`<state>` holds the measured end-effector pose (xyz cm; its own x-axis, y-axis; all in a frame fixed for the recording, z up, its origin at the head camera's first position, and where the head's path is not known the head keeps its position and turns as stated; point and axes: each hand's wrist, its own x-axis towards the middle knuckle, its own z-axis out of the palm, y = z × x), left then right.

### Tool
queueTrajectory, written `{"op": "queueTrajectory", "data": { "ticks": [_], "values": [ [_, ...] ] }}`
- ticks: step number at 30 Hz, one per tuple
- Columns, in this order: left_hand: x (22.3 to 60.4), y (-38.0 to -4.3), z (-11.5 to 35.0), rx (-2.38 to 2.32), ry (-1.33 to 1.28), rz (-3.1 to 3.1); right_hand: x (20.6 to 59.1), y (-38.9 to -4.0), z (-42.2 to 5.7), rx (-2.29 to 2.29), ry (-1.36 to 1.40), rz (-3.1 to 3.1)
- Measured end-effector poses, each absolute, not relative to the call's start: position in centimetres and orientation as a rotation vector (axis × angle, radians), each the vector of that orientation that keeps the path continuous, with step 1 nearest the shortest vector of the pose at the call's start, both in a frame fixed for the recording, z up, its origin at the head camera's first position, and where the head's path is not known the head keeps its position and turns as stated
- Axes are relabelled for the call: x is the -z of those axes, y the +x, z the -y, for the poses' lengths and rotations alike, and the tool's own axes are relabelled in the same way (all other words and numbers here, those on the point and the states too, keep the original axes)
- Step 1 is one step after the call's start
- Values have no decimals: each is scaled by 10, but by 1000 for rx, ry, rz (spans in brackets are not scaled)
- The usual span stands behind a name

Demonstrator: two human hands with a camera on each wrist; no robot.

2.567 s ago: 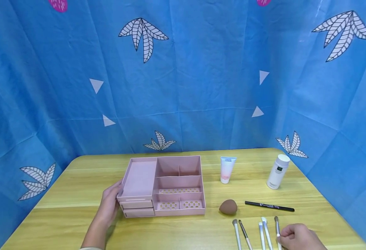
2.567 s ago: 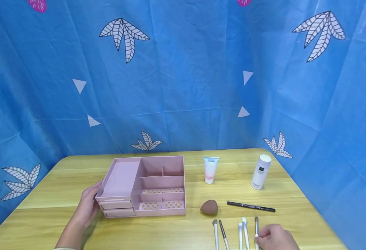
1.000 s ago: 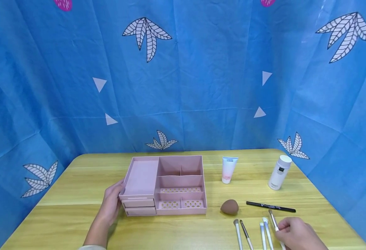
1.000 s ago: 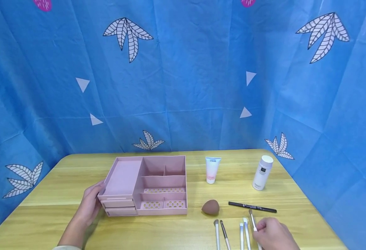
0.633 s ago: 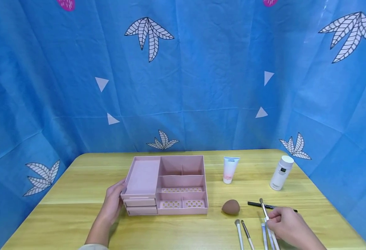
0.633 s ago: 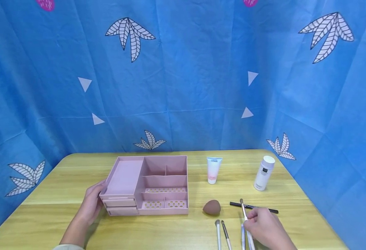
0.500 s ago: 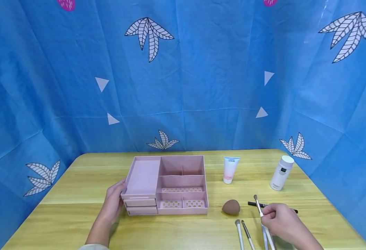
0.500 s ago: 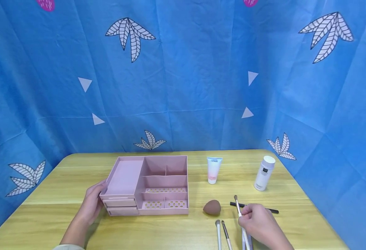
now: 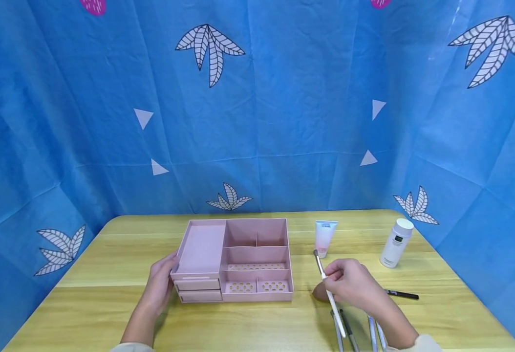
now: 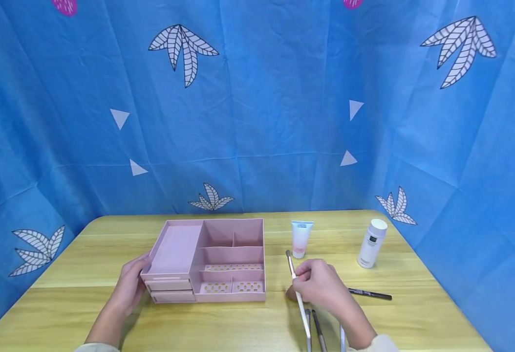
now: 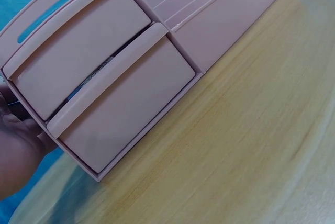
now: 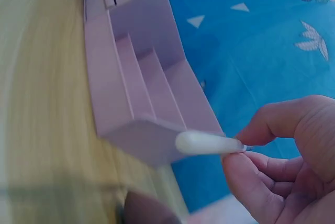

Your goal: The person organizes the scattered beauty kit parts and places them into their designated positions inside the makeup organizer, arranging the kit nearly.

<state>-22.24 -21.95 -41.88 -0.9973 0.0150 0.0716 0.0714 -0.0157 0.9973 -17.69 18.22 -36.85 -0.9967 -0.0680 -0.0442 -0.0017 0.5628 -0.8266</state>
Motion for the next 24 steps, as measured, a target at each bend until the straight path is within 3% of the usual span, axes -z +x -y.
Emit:
{"op": "queueTrajectory", "data": {
  "ticks": [24],
  "values": [
    [422, -226, 221, 2228, -99, 2164, 356, -247, -72, 1774, -258, -2318]
  ]
}}
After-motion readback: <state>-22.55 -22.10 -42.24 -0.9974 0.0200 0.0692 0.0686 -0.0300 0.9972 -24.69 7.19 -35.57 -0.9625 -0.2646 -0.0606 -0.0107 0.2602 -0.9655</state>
